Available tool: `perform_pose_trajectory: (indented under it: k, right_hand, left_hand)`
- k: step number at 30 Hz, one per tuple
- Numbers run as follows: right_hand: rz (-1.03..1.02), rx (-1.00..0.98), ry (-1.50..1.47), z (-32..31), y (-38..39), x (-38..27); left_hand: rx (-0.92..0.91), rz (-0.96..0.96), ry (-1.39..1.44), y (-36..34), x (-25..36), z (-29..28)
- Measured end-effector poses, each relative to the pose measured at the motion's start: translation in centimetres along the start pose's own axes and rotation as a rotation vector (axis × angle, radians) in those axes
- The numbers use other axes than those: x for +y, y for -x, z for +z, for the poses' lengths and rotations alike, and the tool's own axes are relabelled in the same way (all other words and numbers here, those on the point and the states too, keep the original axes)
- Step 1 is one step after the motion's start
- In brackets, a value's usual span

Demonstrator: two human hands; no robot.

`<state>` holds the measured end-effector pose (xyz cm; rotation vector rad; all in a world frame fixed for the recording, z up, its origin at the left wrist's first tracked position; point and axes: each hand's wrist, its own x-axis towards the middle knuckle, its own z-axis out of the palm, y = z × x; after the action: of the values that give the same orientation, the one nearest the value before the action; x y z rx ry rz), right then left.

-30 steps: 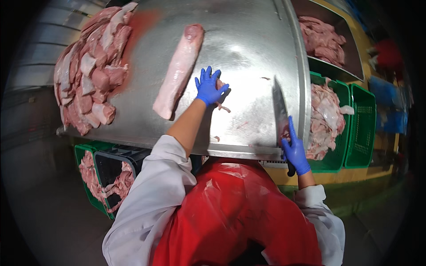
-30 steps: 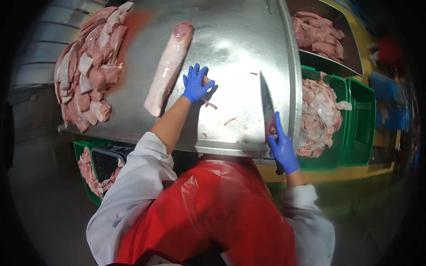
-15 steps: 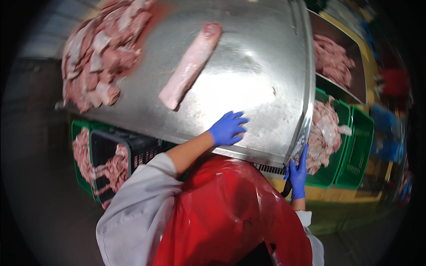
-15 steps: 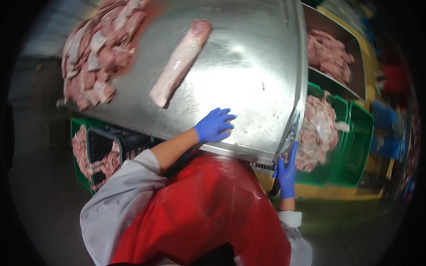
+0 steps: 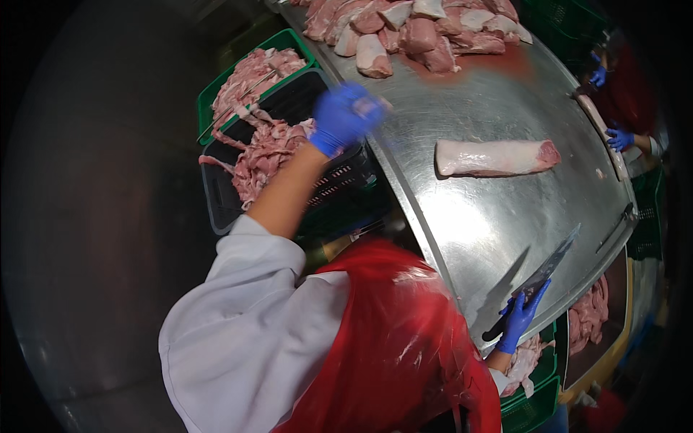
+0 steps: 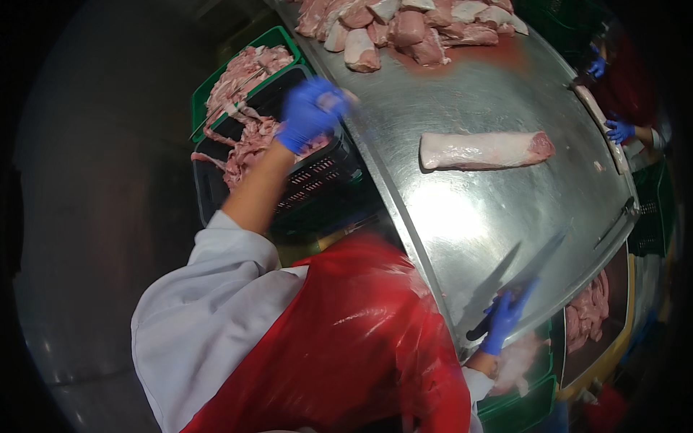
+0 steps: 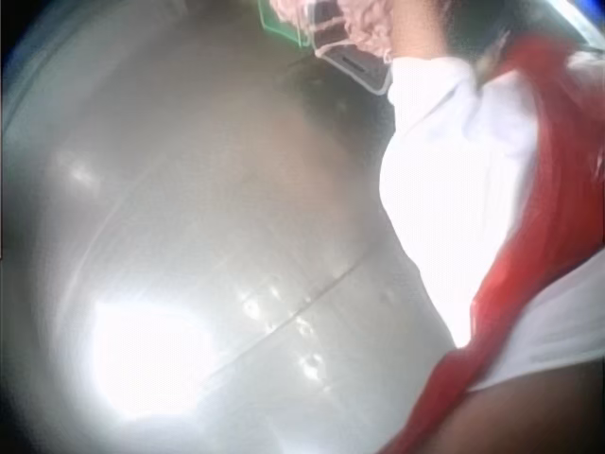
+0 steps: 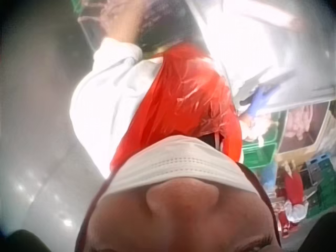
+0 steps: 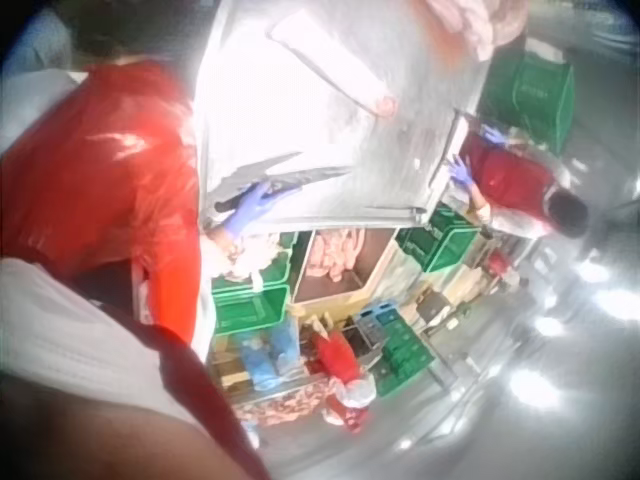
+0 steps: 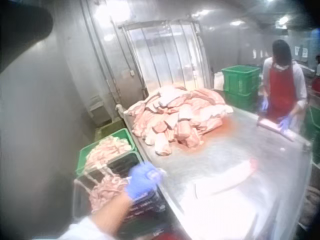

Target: The person uses a knife to trim fat and cut large pieces of raw meat on a stainless steel table. They separate the trimmed fat and place it into green crates while stacking the cut meat pieces on the table.

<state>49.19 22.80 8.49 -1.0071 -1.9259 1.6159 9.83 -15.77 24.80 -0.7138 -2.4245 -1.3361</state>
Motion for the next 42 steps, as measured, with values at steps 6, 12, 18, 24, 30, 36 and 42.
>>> perform_pose_trajectory:
  k: [6, 12, 18, 24, 30, 36, 42]
  right_hand:
    - [0.058, 0.040, -0.030, 2.0, 0.1, 2.2]
    - [0.070, 0.022, 0.135, 1.9, 2.3, 4.2]
    - [0.200, 0.206, 0.154, 2.4, 3.8, -1.0]
    - [0.359, 0.401, 0.120, 3.5, 10.2, -3.2]
    - [0.546, 0.688, 0.010, 6.1, 19.9, -2.9]
    - [0.536, 0.701, -0.155, 4.3, 19.0, -0.6]
    - [0.270, 0.448, -0.011, 0.5, 11.0, 3.1]
  left_hand:
    - [-0.235, -0.299, -1.013, 6.2, -18.1, -16.1]
    - [-0.233, 0.314, -0.575, -4.6, -12.2, 1.2]
    - [-0.572, 0.528, -0.088, -9.2, -0.9, 33.6]
    - [-0.468, 0.336, -0.586, -8.8, 5.2, 56.0]
    - [-0.758, -0.006, -0.105, -8.5, 3.2, 58.9]
    - [-0.960, 0.346, 0.092, 0.9, 4.8, 54.4]
    - [-1.171, 0.543, -0.414, 5.0, 16.3, 44.5]
